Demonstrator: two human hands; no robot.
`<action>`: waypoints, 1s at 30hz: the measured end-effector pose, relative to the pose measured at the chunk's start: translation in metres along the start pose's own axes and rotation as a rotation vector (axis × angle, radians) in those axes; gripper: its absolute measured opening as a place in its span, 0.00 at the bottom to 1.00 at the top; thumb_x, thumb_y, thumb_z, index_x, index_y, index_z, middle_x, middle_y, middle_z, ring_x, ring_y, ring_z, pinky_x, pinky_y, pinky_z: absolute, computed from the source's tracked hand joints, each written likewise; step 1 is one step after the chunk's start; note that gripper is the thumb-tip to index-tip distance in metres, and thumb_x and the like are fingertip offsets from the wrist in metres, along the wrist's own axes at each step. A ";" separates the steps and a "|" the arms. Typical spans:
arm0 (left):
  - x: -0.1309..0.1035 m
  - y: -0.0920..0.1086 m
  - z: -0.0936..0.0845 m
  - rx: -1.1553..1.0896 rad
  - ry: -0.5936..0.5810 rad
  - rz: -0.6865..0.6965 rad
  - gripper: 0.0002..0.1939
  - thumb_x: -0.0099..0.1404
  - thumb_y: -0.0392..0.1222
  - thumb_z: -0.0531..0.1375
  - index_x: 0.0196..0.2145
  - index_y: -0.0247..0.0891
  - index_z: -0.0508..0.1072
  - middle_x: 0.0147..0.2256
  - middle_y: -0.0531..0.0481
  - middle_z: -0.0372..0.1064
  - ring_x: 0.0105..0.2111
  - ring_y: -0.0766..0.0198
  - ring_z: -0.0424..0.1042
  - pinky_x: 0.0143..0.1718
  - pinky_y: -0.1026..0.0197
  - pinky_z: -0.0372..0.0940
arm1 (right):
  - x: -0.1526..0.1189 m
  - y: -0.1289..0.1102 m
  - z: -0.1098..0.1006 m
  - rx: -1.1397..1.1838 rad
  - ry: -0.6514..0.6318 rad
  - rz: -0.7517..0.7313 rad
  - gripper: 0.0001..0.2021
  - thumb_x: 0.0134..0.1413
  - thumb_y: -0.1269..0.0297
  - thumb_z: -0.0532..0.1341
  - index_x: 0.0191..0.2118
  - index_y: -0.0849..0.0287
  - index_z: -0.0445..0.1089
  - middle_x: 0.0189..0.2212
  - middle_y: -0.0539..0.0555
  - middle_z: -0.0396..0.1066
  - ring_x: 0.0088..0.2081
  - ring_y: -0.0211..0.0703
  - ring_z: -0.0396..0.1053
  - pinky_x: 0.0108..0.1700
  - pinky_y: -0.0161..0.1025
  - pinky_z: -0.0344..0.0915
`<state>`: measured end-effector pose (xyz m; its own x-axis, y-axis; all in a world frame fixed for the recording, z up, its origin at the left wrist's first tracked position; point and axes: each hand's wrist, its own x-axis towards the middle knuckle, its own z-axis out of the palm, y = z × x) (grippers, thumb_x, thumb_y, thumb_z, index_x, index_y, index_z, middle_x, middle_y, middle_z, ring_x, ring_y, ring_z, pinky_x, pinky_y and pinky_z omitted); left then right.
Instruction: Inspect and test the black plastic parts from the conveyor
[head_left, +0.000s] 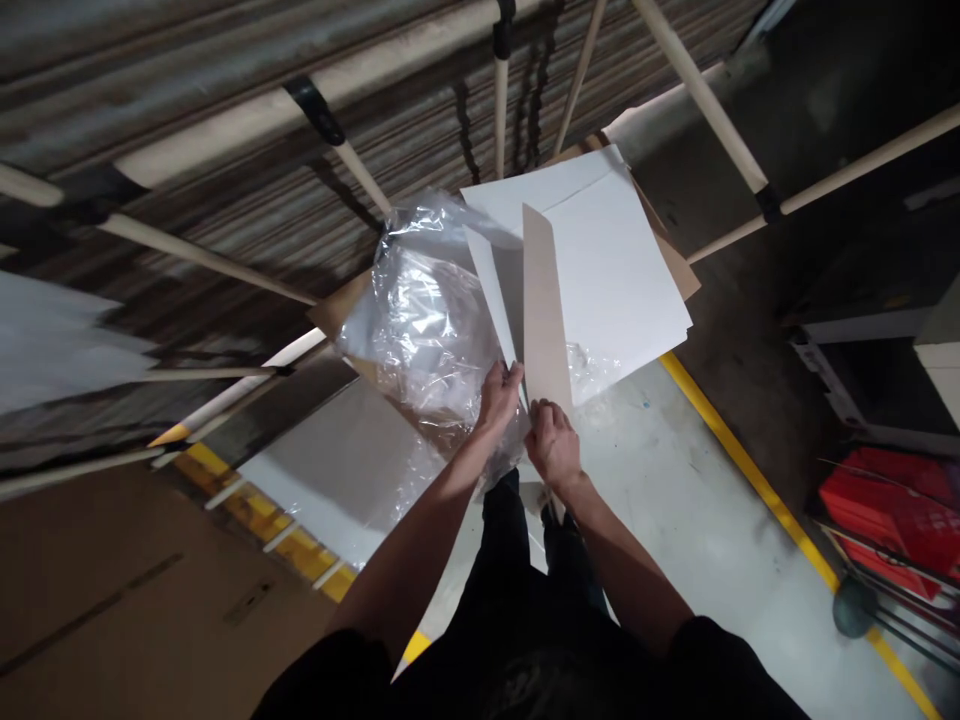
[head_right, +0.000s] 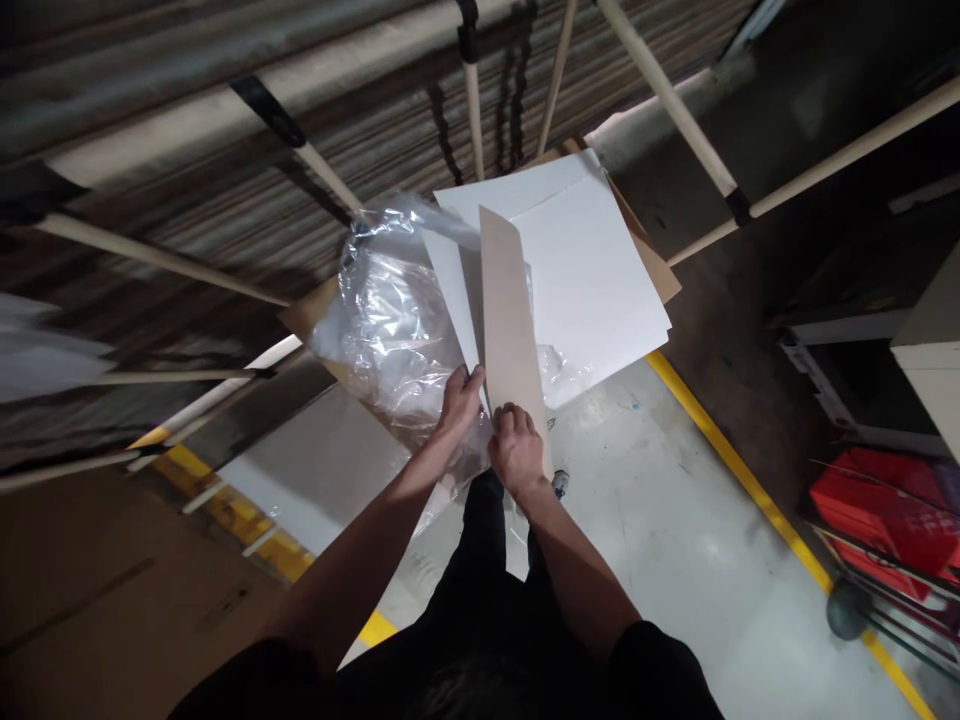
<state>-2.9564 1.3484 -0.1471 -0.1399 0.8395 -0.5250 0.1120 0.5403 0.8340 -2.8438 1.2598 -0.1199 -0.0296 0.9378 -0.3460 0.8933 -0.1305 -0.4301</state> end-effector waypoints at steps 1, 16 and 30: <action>0.001 0.001 -0.002 0.002 -0.029 -0.001 0.17 0.68 0.59 0.60 0.37 0.41 0.70 0.32 0.48 0.72 0.35 0.56 0.74 0.36 0.58 0.70 | 0.003 -0.002 -0.003 -0.012 -0.004 0.031 0.20 0.62 0.74 0.59 0.59 0.63 0.69 0.59 0.67 0.72 0.59 0.56 0.71 0.60 0.50 0.73; -0.091 0.120 -0.145 0.152 0.008 0.328 0.05 0.54 0.40 0.63 0.30 0.39 0.77 0.31 0.51 0.77 0.32 0.62 0.72 0.38 0.61 0.66 | -0.156 0.142 -0.226 -0.133 0.451 -0.184 0.16 0.68 0.66 0.57 0.54 0.62 0.77 0.39 0.60 0.82 0.33 0.45 0.80 0.37 0.37 0.77; -0.219 0.162 -0.078 0.056 0.490 0.406 0.09 0.57 0.47 0.63 0.31 0.38 0.75 0.33 0.47 0.73 0.36 0.58 0.73 0.43 0.56 0.70 | -0.243 0.230 -0.246 -0.033 0.323 -0.736 0.34 0.68 0.77 0.54 0.76 0.52 0.55 0.60 0.63 0.76 0.61 0.54 0.75 0.59 0.51 0.79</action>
<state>-2.9847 1.2471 0.1161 -0.5080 0.8611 -0.0195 0.2997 0.1980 0.9333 -2.5210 1.0815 0.0705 -0.4892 0.8268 0.2775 0.7079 0.5623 -0.4273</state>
